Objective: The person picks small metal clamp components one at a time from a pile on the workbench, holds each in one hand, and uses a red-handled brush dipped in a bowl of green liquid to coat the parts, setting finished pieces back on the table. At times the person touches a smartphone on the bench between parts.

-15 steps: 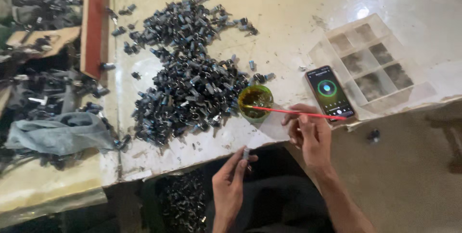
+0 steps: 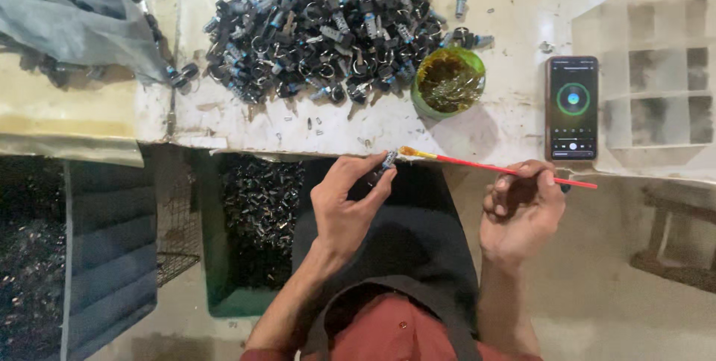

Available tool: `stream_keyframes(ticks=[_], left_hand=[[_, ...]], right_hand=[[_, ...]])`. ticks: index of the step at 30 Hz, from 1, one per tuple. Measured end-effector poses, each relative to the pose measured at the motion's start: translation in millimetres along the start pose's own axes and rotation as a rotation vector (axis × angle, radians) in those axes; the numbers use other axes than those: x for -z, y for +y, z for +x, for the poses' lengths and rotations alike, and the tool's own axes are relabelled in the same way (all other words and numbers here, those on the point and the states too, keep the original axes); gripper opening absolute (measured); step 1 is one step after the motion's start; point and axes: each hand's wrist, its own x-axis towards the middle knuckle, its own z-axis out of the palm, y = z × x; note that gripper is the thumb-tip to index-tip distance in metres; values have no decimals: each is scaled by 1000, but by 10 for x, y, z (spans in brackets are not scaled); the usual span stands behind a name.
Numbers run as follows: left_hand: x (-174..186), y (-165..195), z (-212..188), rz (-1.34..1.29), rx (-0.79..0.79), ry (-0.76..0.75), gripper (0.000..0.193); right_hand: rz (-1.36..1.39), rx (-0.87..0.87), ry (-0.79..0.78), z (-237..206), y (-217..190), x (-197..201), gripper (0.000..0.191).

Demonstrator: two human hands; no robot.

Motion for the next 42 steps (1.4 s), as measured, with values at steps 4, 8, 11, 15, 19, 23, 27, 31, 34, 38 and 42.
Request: stream_keyframes(ticks=[4,8,11,15,19,23,27,31,34,38,42], left_hand=[[23,-51,-55,-25,30,7,30],[133,-202,-174,46,-22,78,29],[379,-327,-305,211,86,182,27],[510,-282,-442,570,63,331,37],[404,-355,-255,715,-129,160,26],[274,-484,271,948,-188,44,33],[205,-544,528,1079,-261,-74,26],[254,-547,474,1086,-361,-71,25],[381,-532,428,814,-316,-8,34],[468,-525,414,936,-251,1,34],[454,-535,443,933,-266,47,23]], right_hand=[[-192,36,12,-20,66,91,28],[-62,250,175,120,27,199,39],[-163,366,91,186,117,94,39],[-477,118,-150,289,99,-119,23],[-874,214,-101,67,120,-250,27],[-1396,501,-468,-131,217,-468,51],[-1663,573,-523,-154,343,-646,60],[-1591,624,-490,-161,402,-631,45],[-1337,682,-485,-193,412,-592,20],[-979,512,-474,-244,415,-621,17],[-942,379,-495,-301,397,-686,20]])
